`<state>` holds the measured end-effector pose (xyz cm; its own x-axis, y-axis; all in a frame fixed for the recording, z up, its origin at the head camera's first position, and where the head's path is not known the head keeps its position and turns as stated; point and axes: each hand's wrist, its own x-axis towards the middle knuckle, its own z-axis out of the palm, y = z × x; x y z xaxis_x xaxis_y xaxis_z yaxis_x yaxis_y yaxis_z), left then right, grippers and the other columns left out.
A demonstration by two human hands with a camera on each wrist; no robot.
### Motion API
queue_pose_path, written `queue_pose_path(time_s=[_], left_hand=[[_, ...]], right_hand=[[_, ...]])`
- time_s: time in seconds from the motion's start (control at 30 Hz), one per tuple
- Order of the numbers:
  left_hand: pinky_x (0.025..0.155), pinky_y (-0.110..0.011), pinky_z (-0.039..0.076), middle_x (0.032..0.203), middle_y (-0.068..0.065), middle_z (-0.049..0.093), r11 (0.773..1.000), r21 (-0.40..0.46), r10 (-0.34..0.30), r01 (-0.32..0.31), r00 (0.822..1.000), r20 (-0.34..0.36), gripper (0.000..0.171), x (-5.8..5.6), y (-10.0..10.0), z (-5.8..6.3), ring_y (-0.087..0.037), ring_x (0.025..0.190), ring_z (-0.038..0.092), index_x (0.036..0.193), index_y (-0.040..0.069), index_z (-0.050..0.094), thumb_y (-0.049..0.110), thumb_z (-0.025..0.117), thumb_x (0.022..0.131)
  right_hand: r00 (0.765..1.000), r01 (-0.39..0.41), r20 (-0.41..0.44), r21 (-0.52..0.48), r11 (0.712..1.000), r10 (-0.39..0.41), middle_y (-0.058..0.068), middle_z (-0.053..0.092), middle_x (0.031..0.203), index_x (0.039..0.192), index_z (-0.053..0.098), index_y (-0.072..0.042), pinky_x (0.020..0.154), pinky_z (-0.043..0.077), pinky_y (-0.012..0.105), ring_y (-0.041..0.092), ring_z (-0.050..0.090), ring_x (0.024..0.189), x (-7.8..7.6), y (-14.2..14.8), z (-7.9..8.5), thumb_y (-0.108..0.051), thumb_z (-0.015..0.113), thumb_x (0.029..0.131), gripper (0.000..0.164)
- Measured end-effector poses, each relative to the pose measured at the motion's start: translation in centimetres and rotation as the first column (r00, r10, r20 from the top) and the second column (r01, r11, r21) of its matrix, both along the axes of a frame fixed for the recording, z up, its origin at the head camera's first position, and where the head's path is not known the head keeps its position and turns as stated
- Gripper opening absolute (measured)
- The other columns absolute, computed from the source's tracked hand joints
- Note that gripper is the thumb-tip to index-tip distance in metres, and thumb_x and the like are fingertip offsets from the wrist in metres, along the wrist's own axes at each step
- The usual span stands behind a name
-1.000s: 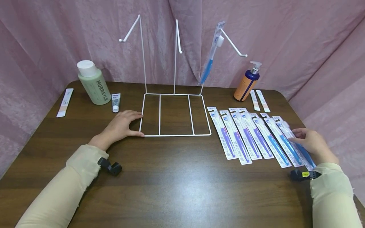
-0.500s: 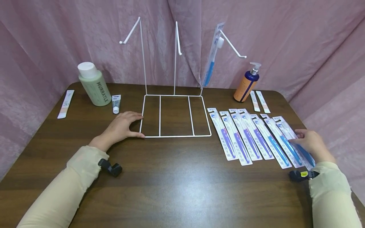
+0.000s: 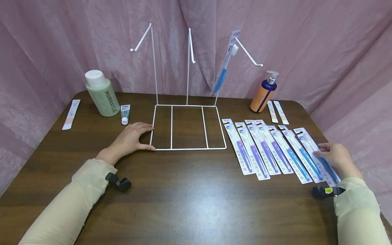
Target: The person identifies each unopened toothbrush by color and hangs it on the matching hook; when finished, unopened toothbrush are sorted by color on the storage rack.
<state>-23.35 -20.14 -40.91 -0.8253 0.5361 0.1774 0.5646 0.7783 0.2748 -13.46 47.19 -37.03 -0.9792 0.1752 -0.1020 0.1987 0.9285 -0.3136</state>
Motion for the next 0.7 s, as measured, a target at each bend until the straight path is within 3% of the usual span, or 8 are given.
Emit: queue_pose_path(time_s=[0.2, 0.5, 0.7], left_hand=[[0.109, -0.056, 0.032, 0.135, -0.020, 0.057, 1.000, 0.003, -0.002, 0.002, 1.000, -0.003, 0.082, 0.0, 0.0, 0.0, -0.039, 0.129, 0.046, 0.130, 0.000, 0.058, 0.048, 0.082, 0.067], [0.109, -0.054, 0.032, 0.135, -0.020, 0.057, 1.000, 0.006, 0.008, -0.008, 1.000, 0.002, 0.083, 0.1, 0.0, 0.0, -0.038, 0.129, 0.046, 0.130, 0.001, 0.058, 0.048, 0.082, 0.066], [0.109, -0.054, 0.032, 0.136, -0.019, 0.056, 1.000, 0.007, 0.009, -0.009, 1.000, 0.005, 0.084, 0.0, 0.0, -0.1, -0.038, 0.130, 0.046, 0.130, 0.001, 0.058, 0.049, 0.082, 0.066]], right_hand=[[0.997, 0.020, -0.079, 0.031, 0.999, -0.018, 0.039, 0.061, 0.106, 0.114, 0.058, 0.016, 0.068, 0.040, 0.043, 0.045, 0.057, 0.085, 0.3, 0.0, 0.5, -0.021, 0.064, 0.089, 0.044], [0.981, 0.047, -0.190, 0.046, 0.998, -0.038, 0.034, 0.065, 0.091, 0.108, 0.059, 0.014, 0.057, 0.038, 0.028, 0.019, 0.056, 0.065, 0.2, -0.8, 2.9, -0.015, 0.066, 0.088, 0.036], [0.971, 0.112, -0.212, -0.016, 0.994, -0.113, 0.037, 0.061, 0.104, 0.118, 0.055, 0.013, 0.050, 0.044, 0.022, 0.029, 0.062, 0.070, -0.2, -2.6, 4.9, -0.018, 0.061, 0.092, 0.041]])
